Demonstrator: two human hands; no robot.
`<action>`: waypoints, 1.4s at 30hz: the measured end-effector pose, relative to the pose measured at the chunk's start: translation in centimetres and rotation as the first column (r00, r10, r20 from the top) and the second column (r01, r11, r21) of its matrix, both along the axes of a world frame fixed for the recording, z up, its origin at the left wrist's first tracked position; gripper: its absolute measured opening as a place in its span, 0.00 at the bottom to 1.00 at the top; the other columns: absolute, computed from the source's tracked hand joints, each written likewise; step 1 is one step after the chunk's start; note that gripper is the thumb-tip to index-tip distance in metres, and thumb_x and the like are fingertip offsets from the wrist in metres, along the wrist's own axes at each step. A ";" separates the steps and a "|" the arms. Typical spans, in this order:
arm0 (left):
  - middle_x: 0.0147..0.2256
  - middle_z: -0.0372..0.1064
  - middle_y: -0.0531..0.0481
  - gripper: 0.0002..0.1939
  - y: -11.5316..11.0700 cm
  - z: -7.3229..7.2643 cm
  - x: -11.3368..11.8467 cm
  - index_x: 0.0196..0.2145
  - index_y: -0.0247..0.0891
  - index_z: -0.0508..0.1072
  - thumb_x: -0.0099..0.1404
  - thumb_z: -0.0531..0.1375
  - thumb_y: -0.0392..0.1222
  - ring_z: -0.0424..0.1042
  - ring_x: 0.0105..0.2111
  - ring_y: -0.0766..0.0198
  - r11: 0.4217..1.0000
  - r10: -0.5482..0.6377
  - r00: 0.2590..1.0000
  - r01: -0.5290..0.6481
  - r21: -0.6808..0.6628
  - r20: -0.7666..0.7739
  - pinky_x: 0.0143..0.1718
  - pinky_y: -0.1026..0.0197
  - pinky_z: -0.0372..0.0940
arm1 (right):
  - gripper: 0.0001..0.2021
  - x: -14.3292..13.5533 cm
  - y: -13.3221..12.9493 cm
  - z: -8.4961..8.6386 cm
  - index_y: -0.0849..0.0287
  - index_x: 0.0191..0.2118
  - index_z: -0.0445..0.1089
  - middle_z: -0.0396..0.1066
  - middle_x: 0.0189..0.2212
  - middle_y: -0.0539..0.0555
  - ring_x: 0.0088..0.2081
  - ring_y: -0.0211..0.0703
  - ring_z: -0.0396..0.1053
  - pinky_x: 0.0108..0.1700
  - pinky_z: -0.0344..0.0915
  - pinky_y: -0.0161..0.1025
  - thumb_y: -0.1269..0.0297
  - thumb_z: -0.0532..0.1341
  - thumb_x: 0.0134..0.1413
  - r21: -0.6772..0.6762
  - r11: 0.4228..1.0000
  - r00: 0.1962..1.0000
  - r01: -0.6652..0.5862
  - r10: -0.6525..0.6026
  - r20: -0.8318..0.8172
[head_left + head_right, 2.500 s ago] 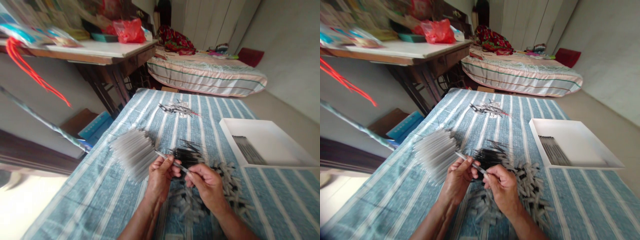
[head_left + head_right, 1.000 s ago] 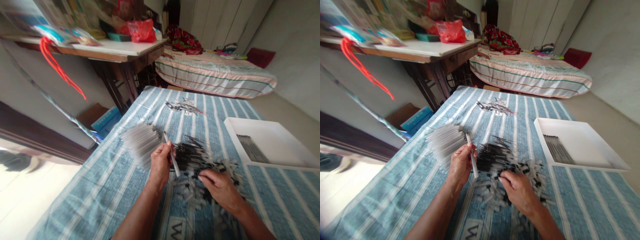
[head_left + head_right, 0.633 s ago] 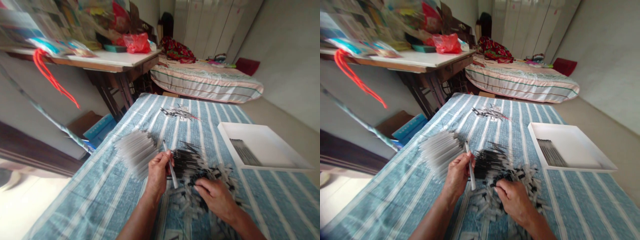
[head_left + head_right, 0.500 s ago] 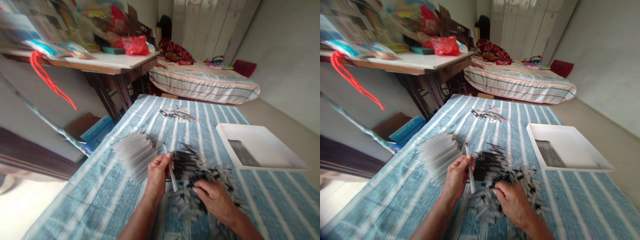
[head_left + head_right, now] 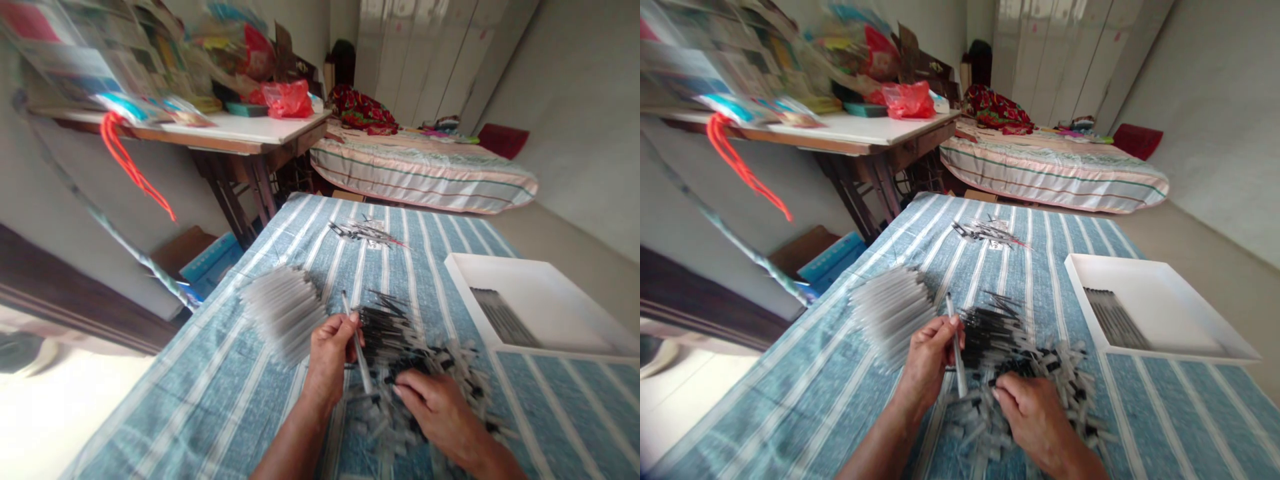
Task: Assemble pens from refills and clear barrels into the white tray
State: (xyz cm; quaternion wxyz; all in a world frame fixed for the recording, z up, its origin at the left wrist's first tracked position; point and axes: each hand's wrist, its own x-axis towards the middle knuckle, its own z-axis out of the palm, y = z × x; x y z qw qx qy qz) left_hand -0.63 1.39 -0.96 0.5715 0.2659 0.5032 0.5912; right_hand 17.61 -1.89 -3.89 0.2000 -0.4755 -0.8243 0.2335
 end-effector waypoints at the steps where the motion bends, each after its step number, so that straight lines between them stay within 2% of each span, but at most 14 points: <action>1: 0.15 0.64 0.55 0.18 0.0 0.0 0.0 0.20 0.34 0.70 0.51 0.65 0.53 0.54 0.12 0.74 1.000 -0.004 1.000 0.004 0.003 -0.004 0.15 0.69 0.47 | 0.14 0.0 0.0 0.0 0.55 0.29 0.73 0.72 0.21 0.49 0.23 0.38 0.70 0.27 0.60 0.31 0.64 0.52 0.60 0.001 1.000 1.000 -0.006 0.006 -0.004; 6: 0.16 0.64 0.55 0.17 -0.2 0.1 0.0 0.21 0.34 0.70 0.53 0.64 0.51 0.54 0.12 0.75 1.000 0.005 1.000 -0.005 0.006 -0.006 0.15 0.69 0.48 | 0.14 -0.2 0.1 -0.1 0.55 0.29 0.73 0.71 0.20 0.49 0.22 0.37 0.69 0.26 0.59 0.31 0.64 0.52 0.59 0.015 1.000 1.000 -0.014 0.014 -0.008; 11: 0.16 0.65 0.54 0.16 -0.2 0.2 -0.1 0.20 0.34 0.70 0.55 0.63 0.50 0.55 0.12 0.75 1.000 -0.009 1.000 0.009 0.012 -0.012 0.15 0.69 0.49 | 0.13 -0.5 0.1 0.1 0.56 0.30 0.73 0.71 0.21 0.49 0.22 0.37 0.68 0.27 0.59 0.31 0.64 0.53 0.59 -0.036 0.999 0.999 -0.006 0.004 -0.054; 18: 0.16 0.64 0.53 0.16 -0.3 0.3 0.0 0.19 0.33 0.71 0.56 0.63 0.49 0.58 0.14 0.73 0.994 -0.104 0.993 0.106 0.030 -0.058 0.17 0.69 0.53 | 0.09 -2.2 0.9 2.4 0.59 0.29 0.72 0.66 0.18 0.48 0.20 0.34 0.62 0.24 0.55 0.30 0.63 0.57 0.54 -0.142 0.987 0.965 0.070 -0.103 -0.242; 21: 0.16 0.65 0.53 0.16 -0.3 0.3 0.1 0.19 0.33 0.71 0.56 0.63 0.49 0.59 0.15 0.72 0.986 -0.161 0.984 0.164 0.030 -0.070 0.18 0.69 0.55 | 0.06 -3.3 1.5 3.3 0.58 0.30 0.73 0.69 0.19 0.47 0.21 0.33 0.63 0.25 0.54 0.29 0.66 0.59 0.52 -0.185 0.981 0.951 0.055 -0.108 -0.289; 24: 0.16 0.65 0.53 0.16 -0.4 0.3 0.2 0.20 0.33 0.72 0.56 0.63 0.49 0.60 0.16 0.71 0.976 -0.212 0.973 0.216 0.032 -0.090 0.20 0.69 0.57 | 0.06 -3.9 1.9 3.9 0.57 0.31 0.74 0.73 0.24 0.48 0.25 0.33 0.67 0.27 0.55 0.28 0.68 0.58 0.51 -0.191 0.981 0.955 0.038 -0.092 -0.280; 26: 0.17 0.67 0.53 0.14 -0.4 0.4 0.2 0.23 0.33 0.74 0.54 0.64 0.49 0.62 0.18 0.70 0.973 -0.222 0.968 0.227 0.031 -0.113 0.21 0.68 0.58 | 0.06 -3.5 2.3 4.2 0.58 0.28 0.73 0.73 0.22 0.48 0.24 0.33 0.66 0.26 0.54 0.28 0.68 0.58 0.51 -0.163 0.984 0.972 0.073 -0.107 -0.211; 29: 0.22 0.72 0.51 0.14 -0.3 0.7 0.3 0.30 0.34 0.75 0.51 0.66 0.48 0.66 0.21 0.66 0.984 -0.176 0.971 0.180 0.006 -0.160 0.23 0.67 0.61 | 0.09 -1.0 4.0 4.6 0.59 0.25 0.71 0.69 0.17 0.47 0.20 0.33 0.63 0.24 0.52 0.30 0.64 0.58 0.52 -0.062 0.979 0.979 0.193 -0.197 -0.053; 32: 0.23 0.73 0.50 0.13 -0.3 1.0 0.6 0.28 0.35 0.75 0.50 0.65 0.48 0.66 0.21 0.66 0.990 -0.139 0.963 0.143 -0.001 -0.232 0.22 0.66 0.60 | 0.13 4.2 7.1 5.0 0.58 0.28 0.72 0.70 0.19 0.49 0.22 0.35 0.64 0.26 0.53 0.31 0.58 0.55 0.55 0.101 0.928 0.923 0.358 -0.368 0.112; 34: 0.20 0.70 0.52 0.12 -0.3 0.9 0.8 0.26 0.35 0.75 0.51 0.64 0.48 0.64 0.19 0.67 0.989 -0.142 0.948 0.150 0.006 -0.283 0.22 0.67 0.59 | 0.14 8.7 9.5 5.0 0.57 0.30 0.73 0.72 0.22 0.50 0.24 0.37 0.66 0.27 0.54 0.32 0.56 0.53 0.56 0.155 0.877 0.836 0.455 -0.481 0.264; 36: 0.17 0.68 0.53 0.13 -0.3 0.5 0.9 0.25 0.36 0.75 0.51 0.63 0.49 0.63 0.18 0.67 0.987 -0.154 0.929 0.164 0.000 -0.335 0.22 0.67 0.59 | 0.14 13.2 11.7 4.9 0.55 0.31 0.73 0.74 0.27 0.52 0.29 0.40 0.69 0.28 0.54 0.32 0.56 0.53 0.56 0.184 0.804 0.681 0.566 -0.582 0.445; 39: 0.16 0.67 0.53 0.15 -0.2 -0.6 1.0 0.24 0.37 0.75 0.51 0.63 0.53 0.63 0.18 0.67 0.980 -0.192 0.891 0.200 -0.026 -0.412 0.21 0.67 0.58 | 0.12 18.6 13.8 4.3 0.58 0.31 0.75 0.75 0.30 0.56 0.31 0.43 0.70 0.29 0.56 0.33 0.60 0.55 0.54 0.161 0.767 0.614 0.621 -0.604 0.508; 42: 0.16 0.66 0.53 0.16 -0.1 -1.4 1.0 0.24 0.37 0.75 0.51 0.62 0.55 0.63 0.18 0.66 0.974 -0.218 0.862 0.225 -0.038 -0.458 0.20 0.67 0.57 | 0.11 21.8 14.4 3.3 0.60 0.27 0.75 0.74 0.25 0.55 0.29 0.41 0.70 0.29 0.57 0.32 0.61 0.59 0.52 0.117 0.764 0.610 0.635 -0.588 0.532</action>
